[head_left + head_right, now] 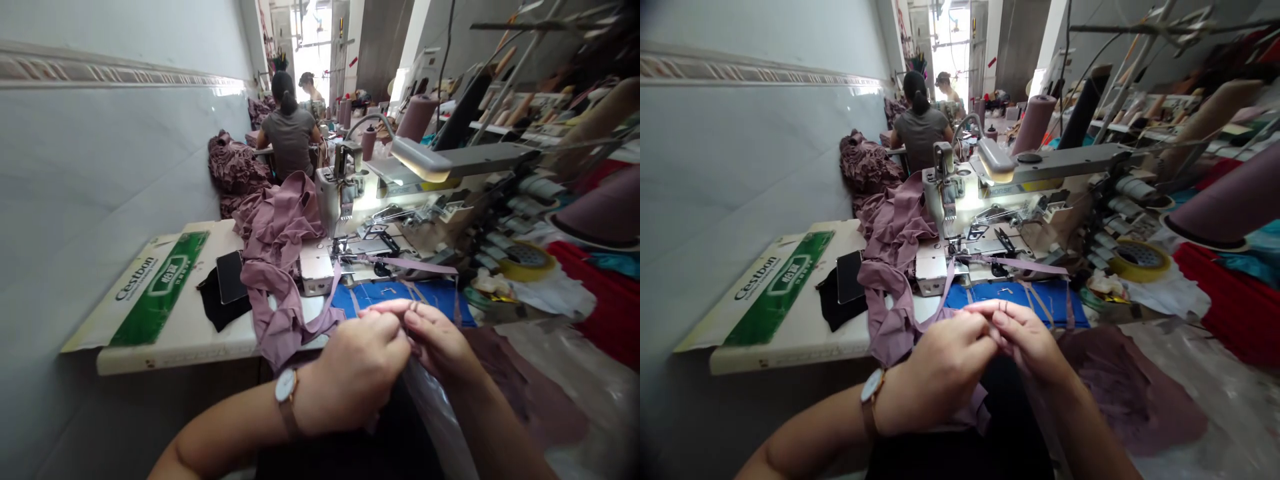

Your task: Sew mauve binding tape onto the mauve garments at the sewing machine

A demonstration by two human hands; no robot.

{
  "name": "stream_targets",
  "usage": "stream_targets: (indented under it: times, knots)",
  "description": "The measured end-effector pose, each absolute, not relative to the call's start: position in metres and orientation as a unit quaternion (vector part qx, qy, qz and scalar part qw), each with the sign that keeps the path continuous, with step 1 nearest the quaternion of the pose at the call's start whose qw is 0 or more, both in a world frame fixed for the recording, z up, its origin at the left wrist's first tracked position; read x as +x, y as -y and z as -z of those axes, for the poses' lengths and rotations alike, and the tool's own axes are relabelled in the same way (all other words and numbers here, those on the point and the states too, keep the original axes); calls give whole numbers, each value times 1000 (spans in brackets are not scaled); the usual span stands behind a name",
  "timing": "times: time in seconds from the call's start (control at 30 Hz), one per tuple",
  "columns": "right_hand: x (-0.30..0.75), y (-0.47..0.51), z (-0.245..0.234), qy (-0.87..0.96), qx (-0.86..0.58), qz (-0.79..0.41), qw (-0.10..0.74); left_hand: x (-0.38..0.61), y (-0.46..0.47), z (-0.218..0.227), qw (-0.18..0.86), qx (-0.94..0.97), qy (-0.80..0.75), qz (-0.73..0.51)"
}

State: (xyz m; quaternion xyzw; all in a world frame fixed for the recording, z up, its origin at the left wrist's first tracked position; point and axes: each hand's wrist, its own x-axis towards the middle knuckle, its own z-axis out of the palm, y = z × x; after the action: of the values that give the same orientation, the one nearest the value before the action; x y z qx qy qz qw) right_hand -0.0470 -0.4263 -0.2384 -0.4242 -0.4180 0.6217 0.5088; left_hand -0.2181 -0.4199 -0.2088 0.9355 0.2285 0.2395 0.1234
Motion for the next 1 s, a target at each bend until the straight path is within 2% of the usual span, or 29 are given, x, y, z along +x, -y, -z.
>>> stream_targets:
  times: [0.13,0.3,0.4,0.53,0.67,0.77,1.0]
  knots:
    - [-53,404,230,407,-397,-633,526,-216,380,191,196,898,-273,-285]
    - [-52,388,231,452,-440,-594,500,-216,349,196,305,831,-327,-332]
    - [-52,390,235,515,-460,-509,514,-220,341,202,379,774,-351,-367]
    - [-55,399,242,595,-502,-313,544,-222,338,207,442,735,-346,-380]
    - [-59,402,247,640,-523,-156,541,-219,340,212,467,710,-352,-393]
    - [-60,402,247,653,-524,-96,538,-218,344,215,466,699,-359,-406]
    - [-62,403,240,655,-515,-127,538,-219,356,215,417,728,-335,-430]
